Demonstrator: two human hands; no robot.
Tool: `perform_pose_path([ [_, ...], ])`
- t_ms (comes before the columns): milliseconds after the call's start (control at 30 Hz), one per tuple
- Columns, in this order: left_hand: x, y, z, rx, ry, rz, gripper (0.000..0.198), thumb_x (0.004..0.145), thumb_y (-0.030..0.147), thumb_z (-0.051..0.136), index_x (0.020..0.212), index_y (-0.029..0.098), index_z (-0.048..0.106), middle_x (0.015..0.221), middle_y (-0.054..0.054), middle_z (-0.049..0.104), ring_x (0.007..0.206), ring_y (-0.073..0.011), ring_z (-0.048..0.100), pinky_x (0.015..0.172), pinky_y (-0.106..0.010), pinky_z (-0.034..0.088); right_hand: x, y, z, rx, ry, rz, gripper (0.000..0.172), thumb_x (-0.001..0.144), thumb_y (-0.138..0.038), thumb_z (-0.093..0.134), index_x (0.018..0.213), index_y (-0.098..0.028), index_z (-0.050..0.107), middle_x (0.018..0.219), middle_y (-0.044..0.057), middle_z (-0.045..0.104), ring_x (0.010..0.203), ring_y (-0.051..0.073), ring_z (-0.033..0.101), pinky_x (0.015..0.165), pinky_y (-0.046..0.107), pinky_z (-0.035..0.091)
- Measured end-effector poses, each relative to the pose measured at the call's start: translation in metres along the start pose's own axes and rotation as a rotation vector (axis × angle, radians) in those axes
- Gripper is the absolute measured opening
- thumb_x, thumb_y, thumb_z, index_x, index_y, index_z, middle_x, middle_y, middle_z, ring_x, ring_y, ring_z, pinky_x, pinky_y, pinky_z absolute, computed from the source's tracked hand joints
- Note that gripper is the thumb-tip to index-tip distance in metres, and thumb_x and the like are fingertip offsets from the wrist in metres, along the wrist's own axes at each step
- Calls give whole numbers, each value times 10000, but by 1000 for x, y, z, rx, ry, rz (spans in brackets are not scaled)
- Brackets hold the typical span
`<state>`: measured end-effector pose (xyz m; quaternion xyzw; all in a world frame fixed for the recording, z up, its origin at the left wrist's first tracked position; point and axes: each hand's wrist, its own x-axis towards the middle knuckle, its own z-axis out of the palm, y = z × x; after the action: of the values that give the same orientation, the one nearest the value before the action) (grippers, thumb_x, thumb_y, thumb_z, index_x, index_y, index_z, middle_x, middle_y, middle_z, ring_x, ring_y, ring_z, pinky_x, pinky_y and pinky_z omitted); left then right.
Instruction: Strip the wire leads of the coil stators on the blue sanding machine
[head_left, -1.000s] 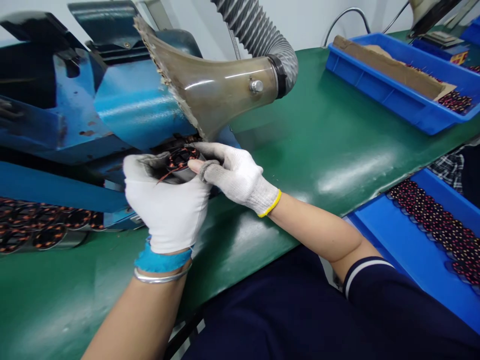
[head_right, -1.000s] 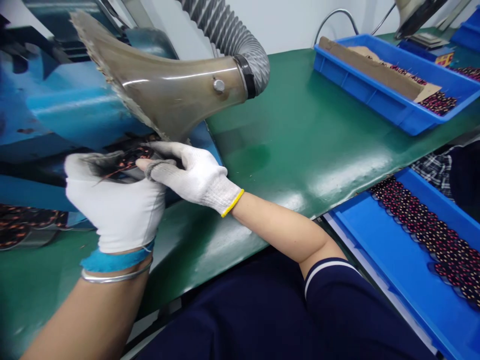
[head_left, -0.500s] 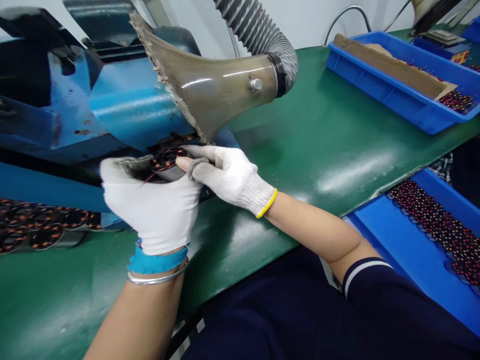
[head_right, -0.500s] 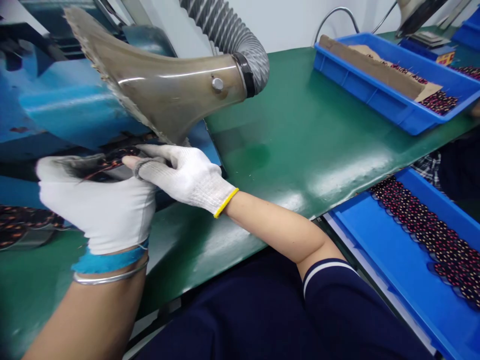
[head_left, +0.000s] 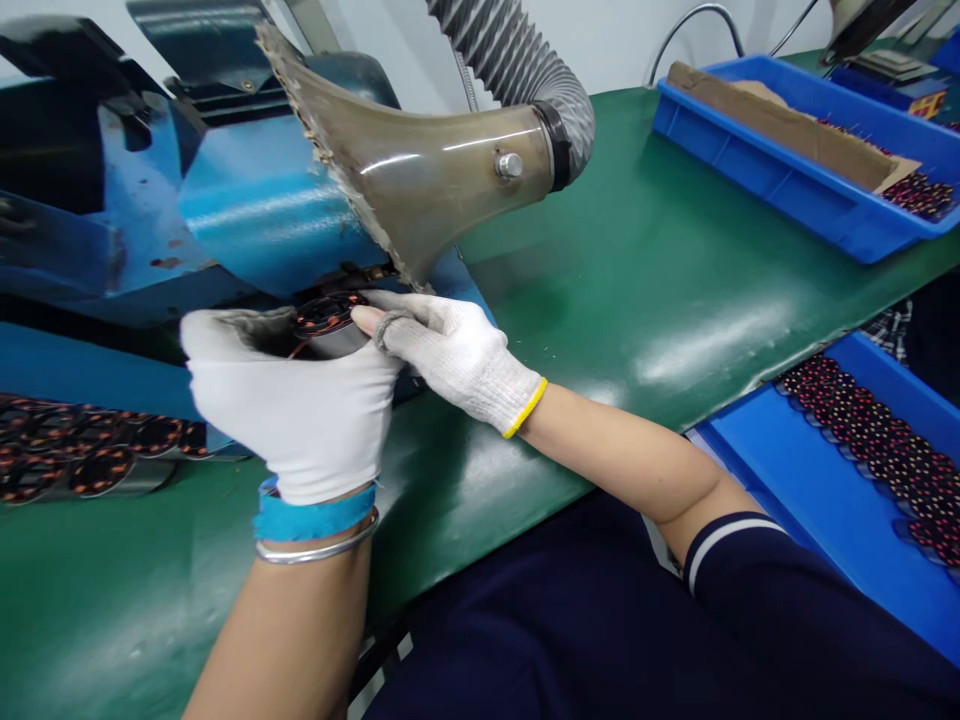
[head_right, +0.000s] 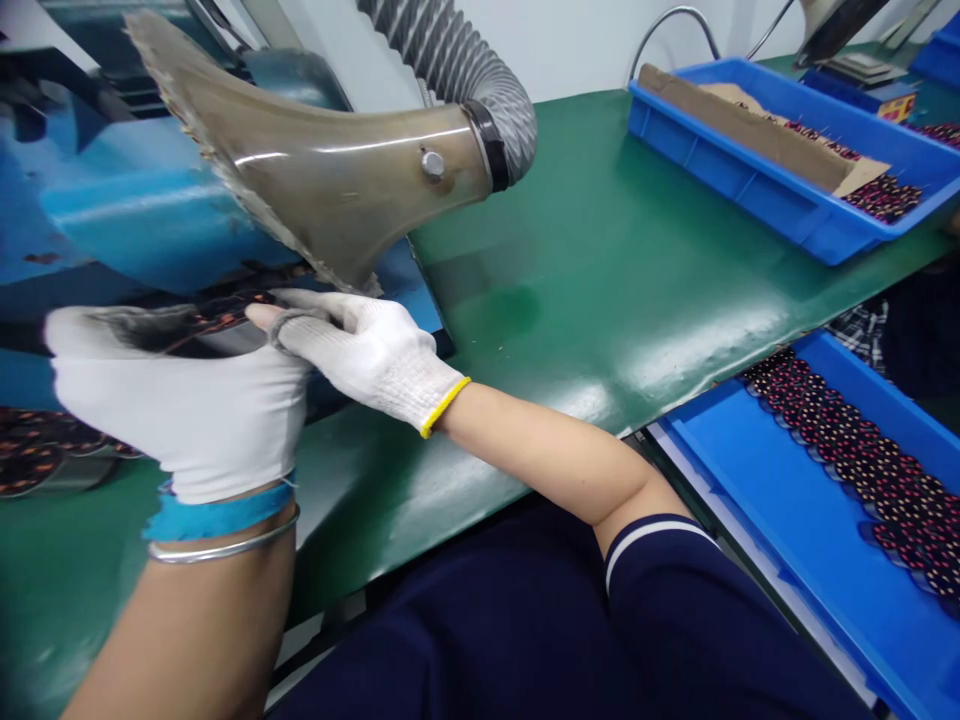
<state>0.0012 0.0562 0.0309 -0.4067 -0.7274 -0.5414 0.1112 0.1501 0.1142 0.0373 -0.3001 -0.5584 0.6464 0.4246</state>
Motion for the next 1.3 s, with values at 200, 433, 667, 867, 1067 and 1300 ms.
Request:
perform_pose_path([
  [200, 3, 11, -4, 7, 0, -23, 633, 633, 657, 952, 963, 362, 500, 1063, -82, 786, 1171, -473, 837, 1221, -785, 659, 4, 5, 1, 192, -146, 111, 642, 586, -557, 1254, 1124, -295, 1022, 1435, 47, 1006, 1690, 435, 792, 1388, 368, 676],
  [433, 8, 9, -12, 39, -30, -14, 584, 668, 533, 947, 941, 373, 457, 1012, -39, 729, 1312, -517, 841, 1297, -799, 619, 9, 10, 11, 254, -157, 87, 437, 639, -440, 1166, 1033, -345, 1003, 1463, -2, 1002, 1696, 380, 798, 1420, 331, 661],
  [667, 12, 9, -17, 97, -49, -3, 575, 671, 443, 940, 939, 376, 436, 975, -20, 674, 1329, -554, 831, 1306, -865, 595, 14, 17, 17, 248, -139, 144, 594, 597, -571, 1212, 1103, -328, 1017, 1397, 17, 1014, 1660, 446, 811, 1315, 409, 754],
  [867, 10, 15, -16, 100, -59, -35, 676, 661, 588, 1002, 952, 381, 428, 994, -53, 659, 1298, -592, 822, 1293, -934, 570, 8, 10, 5, 366, -218, 204, 596, 588, -459, 1281, 1070, -294, 972, 1428, 54, 1001, 1641, 453, 819, 1348, 447, 749],
  [1067, 6, 13, -9, 54, -54, -40, 668, 627, 610, 1034, 956, 357, 511, 977, -37, 640, 1191, -508, 805, 1256, -872, 614, 0, -1, -2, 343, -185, 115, 428, 804, -421, 1232, 1065, -246, 941, 1336, 75, 996, 1582, 387, 857, 1435, 471, 700],
  [1300, -30, -13, -18, -163, 48, 60, 715, 675, 723, 1050, 1075, 341, 595, 1030, -12, 665, 1024, -337, 744, 1109, -616, 693, -19, 12, 11, 321, -144, 126, 654, 724, -361, 1276, 1228, -213, 887, 1126, 38, 945, 1183, 288, 935, 1206, 424, 808],
])
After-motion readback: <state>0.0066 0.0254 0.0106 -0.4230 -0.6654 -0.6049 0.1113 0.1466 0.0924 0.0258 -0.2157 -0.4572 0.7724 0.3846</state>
